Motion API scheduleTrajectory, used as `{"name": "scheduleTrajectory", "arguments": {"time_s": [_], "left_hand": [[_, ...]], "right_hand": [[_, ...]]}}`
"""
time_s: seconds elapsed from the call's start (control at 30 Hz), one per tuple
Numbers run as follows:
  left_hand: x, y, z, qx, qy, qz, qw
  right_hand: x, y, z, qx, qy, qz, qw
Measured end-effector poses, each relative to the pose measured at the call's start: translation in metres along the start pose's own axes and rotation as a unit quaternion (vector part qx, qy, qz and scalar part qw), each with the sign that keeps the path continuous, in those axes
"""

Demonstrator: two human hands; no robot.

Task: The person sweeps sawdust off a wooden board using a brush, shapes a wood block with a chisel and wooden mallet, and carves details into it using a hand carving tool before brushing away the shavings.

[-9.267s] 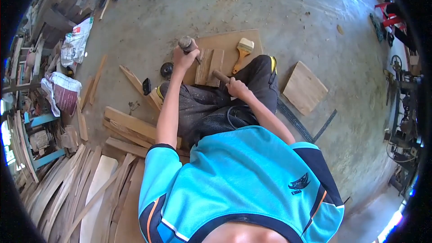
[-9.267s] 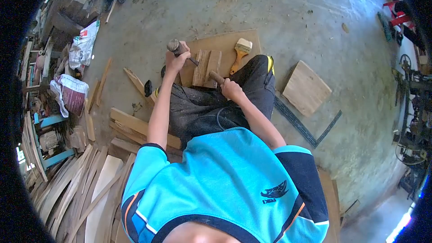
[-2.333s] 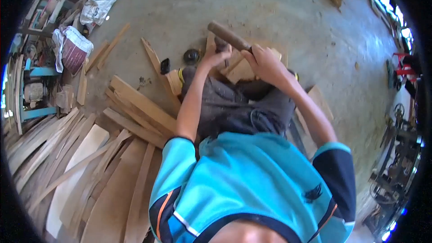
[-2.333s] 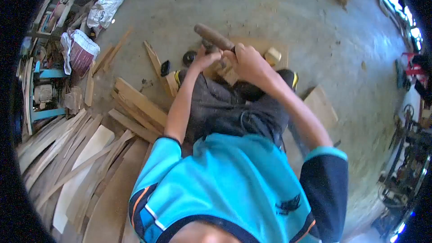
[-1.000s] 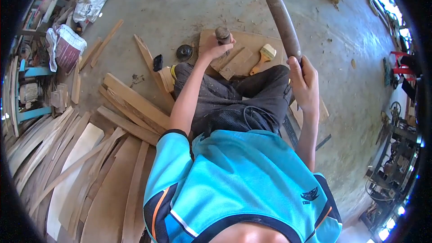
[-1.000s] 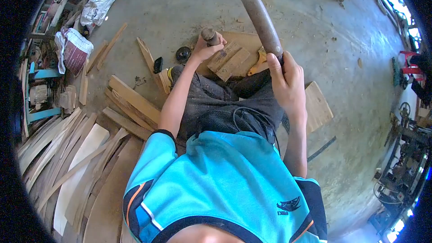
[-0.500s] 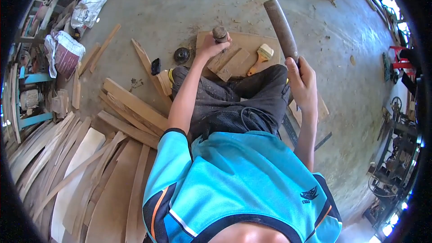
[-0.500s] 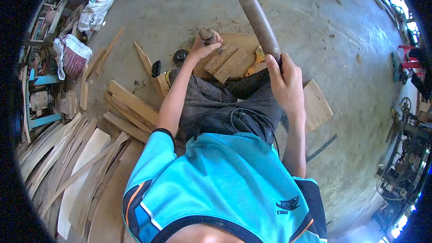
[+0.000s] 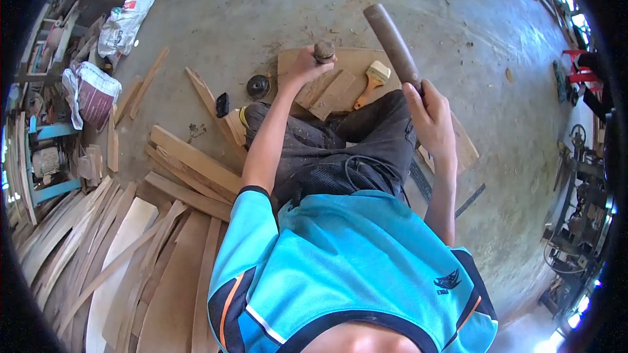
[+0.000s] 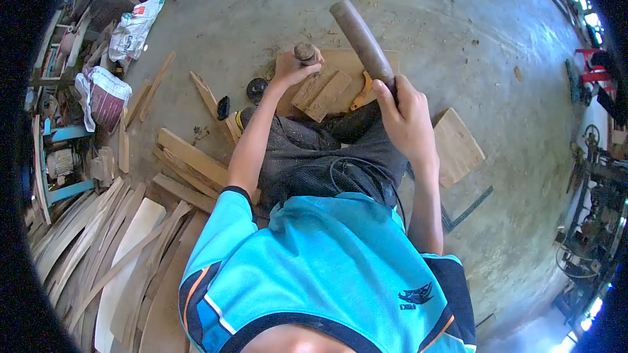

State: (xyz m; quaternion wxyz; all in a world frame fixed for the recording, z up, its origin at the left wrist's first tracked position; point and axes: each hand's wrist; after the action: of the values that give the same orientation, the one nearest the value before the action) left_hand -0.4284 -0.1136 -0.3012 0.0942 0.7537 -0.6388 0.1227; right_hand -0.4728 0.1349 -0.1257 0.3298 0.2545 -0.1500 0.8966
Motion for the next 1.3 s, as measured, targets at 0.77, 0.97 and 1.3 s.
{"name": "scheduleTrajectory", "arguments": {"time_s": [0.77,0.97,1.3], "left_hand": [[-0.009,0.004,-0.001,0.0,0.055,-0.012,0.998],[0.002,0.005,-0.005,0.023,0.026,0.057,0.998],[0.053,0.017,0.014,0.075,-0.191,-0.025,0.978]], "right_hand": [[-0.022,0.039,0.04,0.191,0.039,-0.03,0.98],[-0.061,0.047,-0.038,0.051,-0.043,0.048,0.997],[-0.06,0.028,-0.091,-0.157,0.052,0.082,0.983]]}}
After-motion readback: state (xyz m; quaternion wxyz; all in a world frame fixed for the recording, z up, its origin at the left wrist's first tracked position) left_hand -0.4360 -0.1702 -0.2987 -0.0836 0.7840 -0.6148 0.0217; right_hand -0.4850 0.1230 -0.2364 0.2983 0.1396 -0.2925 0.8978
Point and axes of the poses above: each hand's wrist, its own y-axis towards the middle knuckle, its own x-axis out of the back of the hand, z = x × y, and after that the axes turned 12 degrees about z, right-handed
